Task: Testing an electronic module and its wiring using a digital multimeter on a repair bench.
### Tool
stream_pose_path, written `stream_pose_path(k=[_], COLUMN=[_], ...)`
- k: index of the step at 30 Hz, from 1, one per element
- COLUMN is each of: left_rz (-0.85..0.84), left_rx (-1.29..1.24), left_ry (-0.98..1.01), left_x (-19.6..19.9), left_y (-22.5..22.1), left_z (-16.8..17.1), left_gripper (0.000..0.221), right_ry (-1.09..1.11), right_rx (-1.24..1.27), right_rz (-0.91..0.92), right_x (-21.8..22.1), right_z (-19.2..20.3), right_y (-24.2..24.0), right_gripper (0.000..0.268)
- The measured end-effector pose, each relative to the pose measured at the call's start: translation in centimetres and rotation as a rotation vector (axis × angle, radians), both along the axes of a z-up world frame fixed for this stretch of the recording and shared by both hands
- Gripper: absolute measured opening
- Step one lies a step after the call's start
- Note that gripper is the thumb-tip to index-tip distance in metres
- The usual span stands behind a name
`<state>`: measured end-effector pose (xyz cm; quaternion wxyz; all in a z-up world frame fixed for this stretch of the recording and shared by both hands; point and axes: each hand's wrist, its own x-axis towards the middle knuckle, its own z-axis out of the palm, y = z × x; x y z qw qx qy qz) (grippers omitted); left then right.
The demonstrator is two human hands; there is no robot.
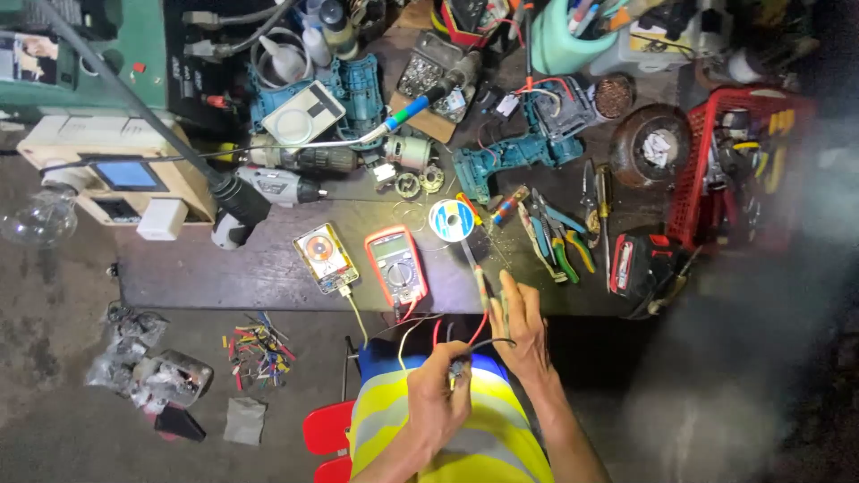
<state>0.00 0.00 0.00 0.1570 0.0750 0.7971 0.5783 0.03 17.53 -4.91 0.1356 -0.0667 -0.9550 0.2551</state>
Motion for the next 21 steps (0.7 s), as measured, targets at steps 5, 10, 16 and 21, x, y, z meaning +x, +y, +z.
stream_pose_path(k=[5, 10, 16, 21], left_rz=[-0.28, -0.485, 0.123, 0.312], left_rx=[-0.033, -0.135, -0.085, -0.463], left_ry=[0.191, 0.262, 0.097, 0.433], left_x=[0.4, 0.1, -3.8, -7.6], left_y=[0.3, -0.6, -4.9, -4.0], left_z=[0.2, 1.7, -1.2, -8.6], left_gripper=[0.044, 0.039, 0.022, 0.024], right_ry=[0.045, -0.016, 0.068, 0.006], right_rx=[-0.269, -0.484, -0.32, -0.294], right_rz=[0.028, -0.137, -0.124, -0.078], right_x=[0.3, -1.4, -1.1, -1.7], right_z=[-2.1, 1.1, 0.3, -2.5], right_y=[-1.1, -2.1, -1.8, -1.9], right_gripper=[0.04, 0.02, 0.012, 0.008])
